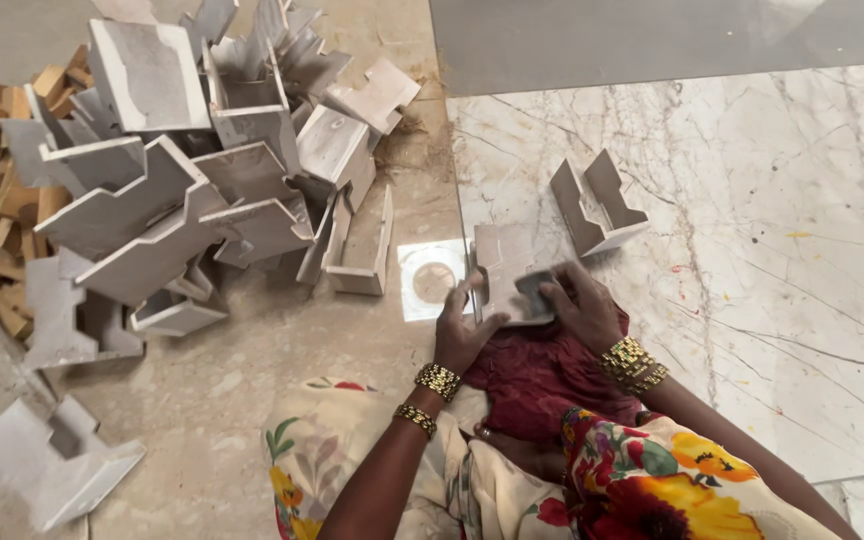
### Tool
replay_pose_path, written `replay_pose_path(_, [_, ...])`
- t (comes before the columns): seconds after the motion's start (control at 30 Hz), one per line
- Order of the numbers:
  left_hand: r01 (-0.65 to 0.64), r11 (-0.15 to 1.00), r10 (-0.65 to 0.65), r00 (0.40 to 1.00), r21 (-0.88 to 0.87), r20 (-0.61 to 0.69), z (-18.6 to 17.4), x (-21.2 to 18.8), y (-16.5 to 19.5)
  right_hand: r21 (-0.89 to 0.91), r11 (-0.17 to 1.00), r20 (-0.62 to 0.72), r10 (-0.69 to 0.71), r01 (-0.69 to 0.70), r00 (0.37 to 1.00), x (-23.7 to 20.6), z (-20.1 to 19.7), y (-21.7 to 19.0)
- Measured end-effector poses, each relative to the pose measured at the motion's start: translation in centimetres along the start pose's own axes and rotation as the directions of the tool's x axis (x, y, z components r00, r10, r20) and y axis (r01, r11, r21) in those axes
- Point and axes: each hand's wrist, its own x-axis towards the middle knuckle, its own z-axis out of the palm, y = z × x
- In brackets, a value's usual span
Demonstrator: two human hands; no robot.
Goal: The person sits on the floor and sands plaster molding pieces one at a time using a small sanding block, rubbing the edges and surfaces of each piece, then places the finished piece onto a growing pile of sanded moldings beside them.
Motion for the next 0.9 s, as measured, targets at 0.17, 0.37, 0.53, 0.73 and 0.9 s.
replay_pose_path(0.17, [0.277,0.871,-0.298,0.954,-0.405,0.012,1.6,-0.5,2.4,0.254,0.955,0.07,-0.177,0.154,0.982,0.9,2.9,-3.1])
replay_pose_path(0.37, [0.435,0.694,-0.621,0.765,-0.574,-0.171,-1.4,-1.0,2.5,0.092,0.975,0.16,-0.217,0.204,0.963,-0.4,1.3,-3.5])
replay_pose_path(0.53, [0.248,0.824,-0.458,0.822,-0.51,-0.339,-6.5,-1.2,2.1,-0.203,0.977,0.012,-0.064,0.065,0.998,-2.1,-2.9,-1.2])
replay_pose_path(0.73, [0.728,0.651,-0.756,0.596,-0.216,-0.271,-3.3,-1.8,0.9,-0.336,0.919,0.032,-0.21,0.208,0.977,-1.8,-0.6,-1.5])
replay_pose_path(0.9, [0.574,0.808,-0.511,0.794,0.132,-0.329,-0.4,-3.2,-1.2,-0.158,0.976,-0.029,-0.155,0.149,0.987,-0.8,3.6,-2.3])
